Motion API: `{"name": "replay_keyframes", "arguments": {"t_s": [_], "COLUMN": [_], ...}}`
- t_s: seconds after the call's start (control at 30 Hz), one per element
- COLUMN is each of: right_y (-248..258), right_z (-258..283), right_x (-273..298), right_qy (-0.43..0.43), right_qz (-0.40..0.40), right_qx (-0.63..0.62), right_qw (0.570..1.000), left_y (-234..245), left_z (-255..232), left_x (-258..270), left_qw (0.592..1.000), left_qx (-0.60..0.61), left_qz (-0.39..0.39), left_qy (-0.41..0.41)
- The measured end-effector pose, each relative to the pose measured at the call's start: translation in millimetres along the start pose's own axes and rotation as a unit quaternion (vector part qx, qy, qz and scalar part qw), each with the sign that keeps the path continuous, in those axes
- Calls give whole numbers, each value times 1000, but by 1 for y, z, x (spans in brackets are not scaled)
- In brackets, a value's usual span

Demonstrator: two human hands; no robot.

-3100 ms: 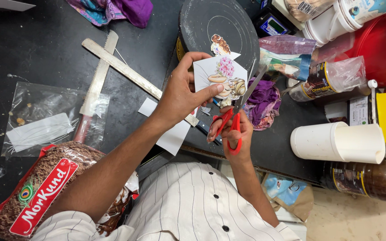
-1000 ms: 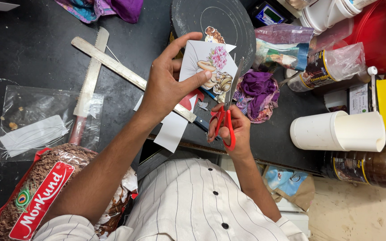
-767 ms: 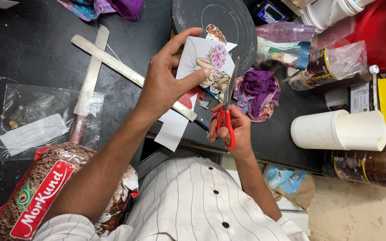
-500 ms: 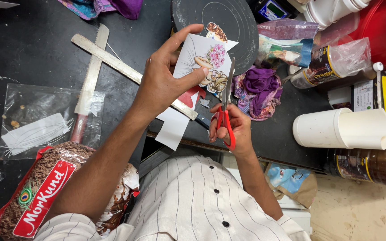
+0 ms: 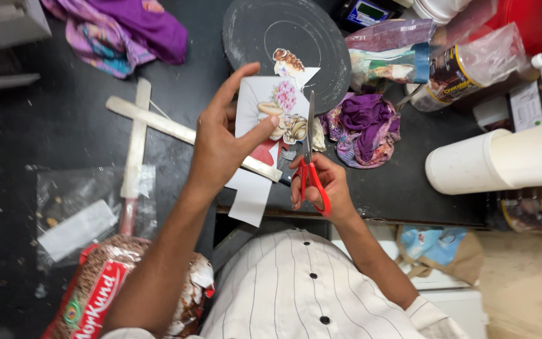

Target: The person uses red-handled scissors to cut out a printed illustration of a woman from a piece of paper. They carefully trim around the edges of the drawing, rotating the paper to follow the contours of the figure.

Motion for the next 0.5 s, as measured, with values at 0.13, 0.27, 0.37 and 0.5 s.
{"name": "replay_keyframes", "arguments": {"t_s": [0.13, 0.27, 0.37, 0.5], "right_y": [-2, -2, -2, -1], "right_z": [0, 0, -2, -3], "right_x": [-2, -3, -3, -3], "right_qy": [14, 24, 20, 23], "right_qz": [-4, -13, -14, -17], "right_qx": [-36, -44, -41, -33], "right_qw": [999, 999, 999, 999], "left_y": [-8, -11, -10, -10], "left_z": [-2, 1, 1, 4], "left_x": [2, 2, 1, 1], "left_qw": [999, 999, 999, 999], "left_qx": [-34, -19, -36, -11], "left_qz": [11, 16, 19, 21], "left_qy": [6, 38, 23, 33]}}
Point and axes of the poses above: each hand's wrist, its own x-axis away from the middle knuckle, its own y-axis out of the back of the hand, z = x × y, the point moved 4 cm from there along -x, towards the middle knuckle, and after that the axes turned 7 degrees about y, right-handed, at the moved point
